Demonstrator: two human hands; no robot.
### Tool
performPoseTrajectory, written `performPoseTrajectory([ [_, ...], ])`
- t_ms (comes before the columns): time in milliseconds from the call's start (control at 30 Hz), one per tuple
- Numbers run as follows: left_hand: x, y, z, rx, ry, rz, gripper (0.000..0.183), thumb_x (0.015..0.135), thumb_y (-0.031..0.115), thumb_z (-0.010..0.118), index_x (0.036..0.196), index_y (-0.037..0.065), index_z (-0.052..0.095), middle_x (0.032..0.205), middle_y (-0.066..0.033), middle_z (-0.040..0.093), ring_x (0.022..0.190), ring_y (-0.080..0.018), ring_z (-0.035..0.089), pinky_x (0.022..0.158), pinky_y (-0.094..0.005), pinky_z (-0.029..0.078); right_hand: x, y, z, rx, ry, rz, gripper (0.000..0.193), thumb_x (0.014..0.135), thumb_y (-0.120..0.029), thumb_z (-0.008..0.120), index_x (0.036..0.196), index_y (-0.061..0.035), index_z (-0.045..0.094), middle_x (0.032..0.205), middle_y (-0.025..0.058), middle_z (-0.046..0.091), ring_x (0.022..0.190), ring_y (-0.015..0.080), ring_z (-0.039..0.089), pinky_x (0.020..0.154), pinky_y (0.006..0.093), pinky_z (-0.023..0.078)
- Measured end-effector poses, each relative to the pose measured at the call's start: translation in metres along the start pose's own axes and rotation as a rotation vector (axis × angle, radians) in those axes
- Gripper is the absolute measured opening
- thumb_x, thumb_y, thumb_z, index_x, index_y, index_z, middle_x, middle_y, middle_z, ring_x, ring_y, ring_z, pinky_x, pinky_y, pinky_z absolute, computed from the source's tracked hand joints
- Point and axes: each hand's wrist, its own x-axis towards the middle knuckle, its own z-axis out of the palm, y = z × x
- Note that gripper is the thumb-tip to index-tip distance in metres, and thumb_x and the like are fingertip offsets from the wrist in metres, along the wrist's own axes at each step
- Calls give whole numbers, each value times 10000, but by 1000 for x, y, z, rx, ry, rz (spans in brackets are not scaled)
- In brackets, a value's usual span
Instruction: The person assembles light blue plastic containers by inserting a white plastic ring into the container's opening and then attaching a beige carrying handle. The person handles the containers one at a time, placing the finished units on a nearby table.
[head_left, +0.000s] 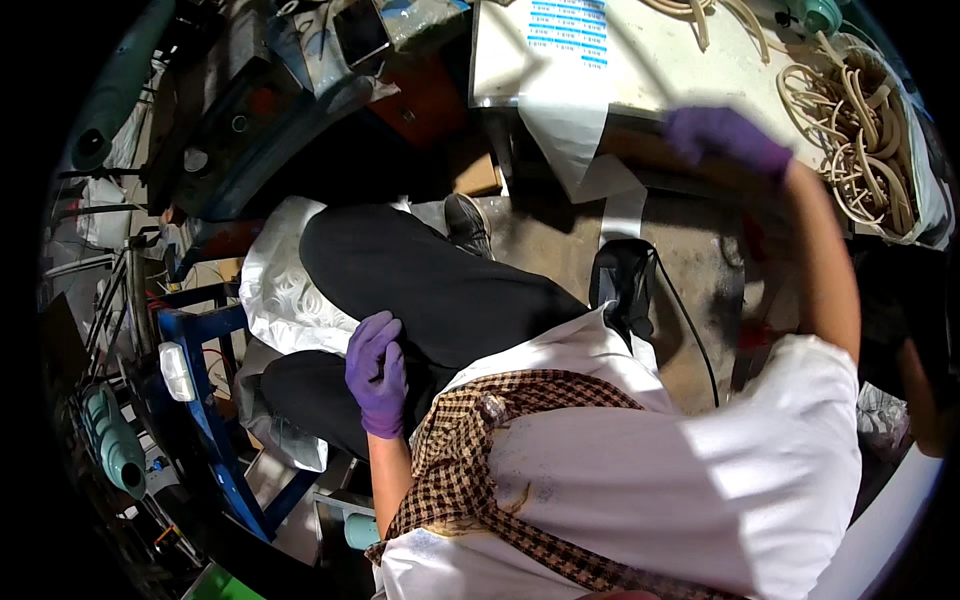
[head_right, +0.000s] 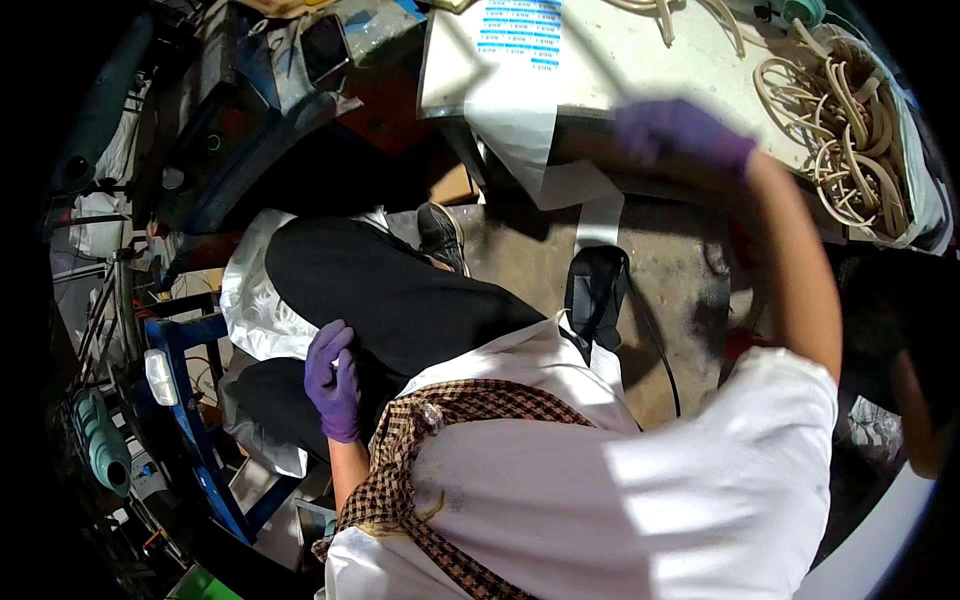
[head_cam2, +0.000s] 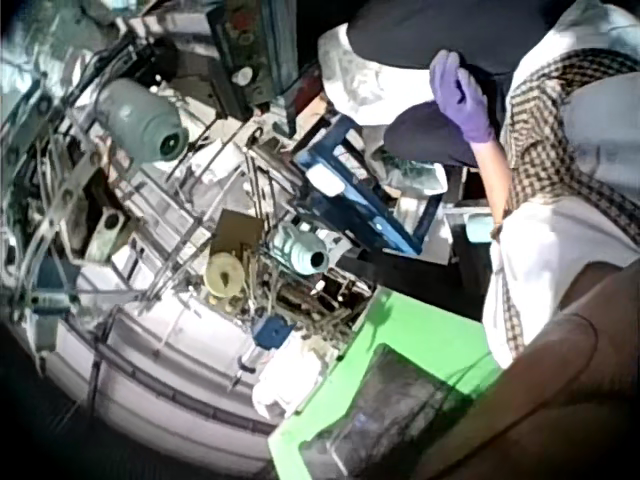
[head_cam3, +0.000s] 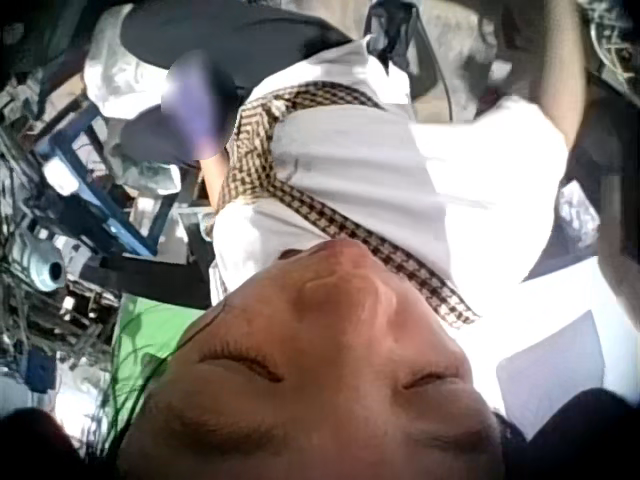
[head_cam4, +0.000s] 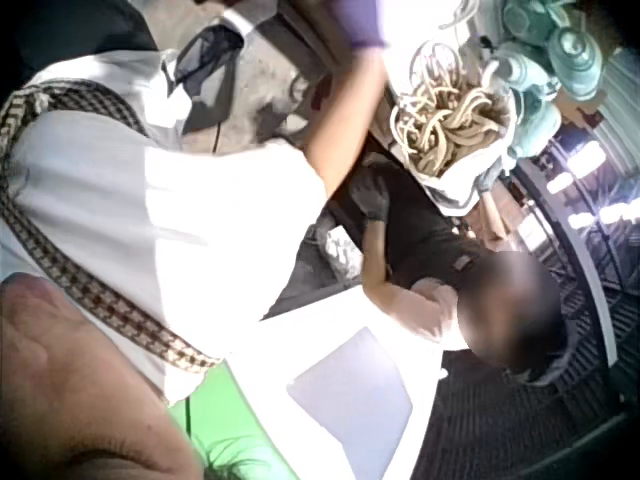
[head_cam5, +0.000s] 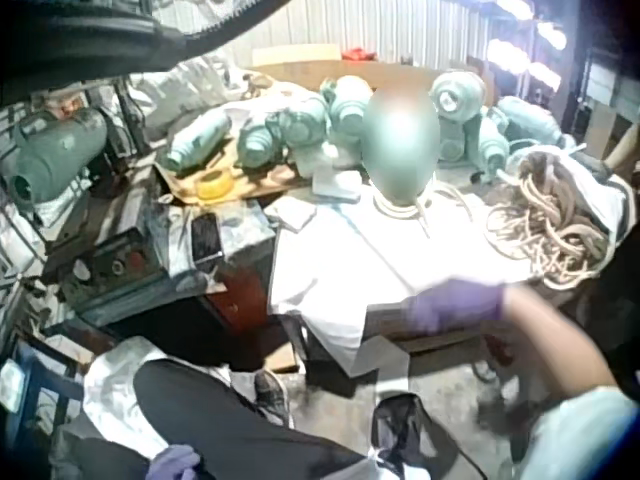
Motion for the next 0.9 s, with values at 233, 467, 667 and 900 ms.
performPoseTrajectory([
  [233, -18, -12, -10, 61, -50, -17, 223, 818, -31, 682, 1032, 7, 736, 1106, -155, 726, 1059, -327, 677, 971, -401, 512, -73, 87, 274, 1325, 49, 1193, 568, 935, -574, 616, 1189, -72, 698, 1012, 66, 736, 845, 143, 673, 731, 290, 546],
  [467, -22, -44, -3, -27, -84, 4, 199, 821, -34, 686, 1006, 26, 729, 1060, -139, 735, 1022, -320, 688, 936, -404, 528, -124, 41, 251, 1093, -48, 741, 149, 866, -100, 697, 989, -15, 707, 885, 71, 717, 788, 150, 688, 703, 287, 552],
  [667, -24, -68, -17, -162, -170, -1, 135, 879, 42, 672, 996, 4, 728, 1067, -139, 731, 1015, -289, 691, 910, -369, 537, -166, -104, 177, 305, -438, 330, 238, 790, -85, 779, 1003, -7, 707, 859, 69, 709, 777, 158, 678, 725, 309, 551],
  [900, -13, -76, -20, -349, -187, -50, 168, 905, 111, 678, 1030, 9, 726, 1086, -147, 715, 1007, -285, 689, 890, -348, 535, -160, -246, 136, 41, -588, 325, 251, 870, -161, 742, 1035, 22, 693, 813, 80, 708, 732, 179, 667, 705, 308, 541],
])
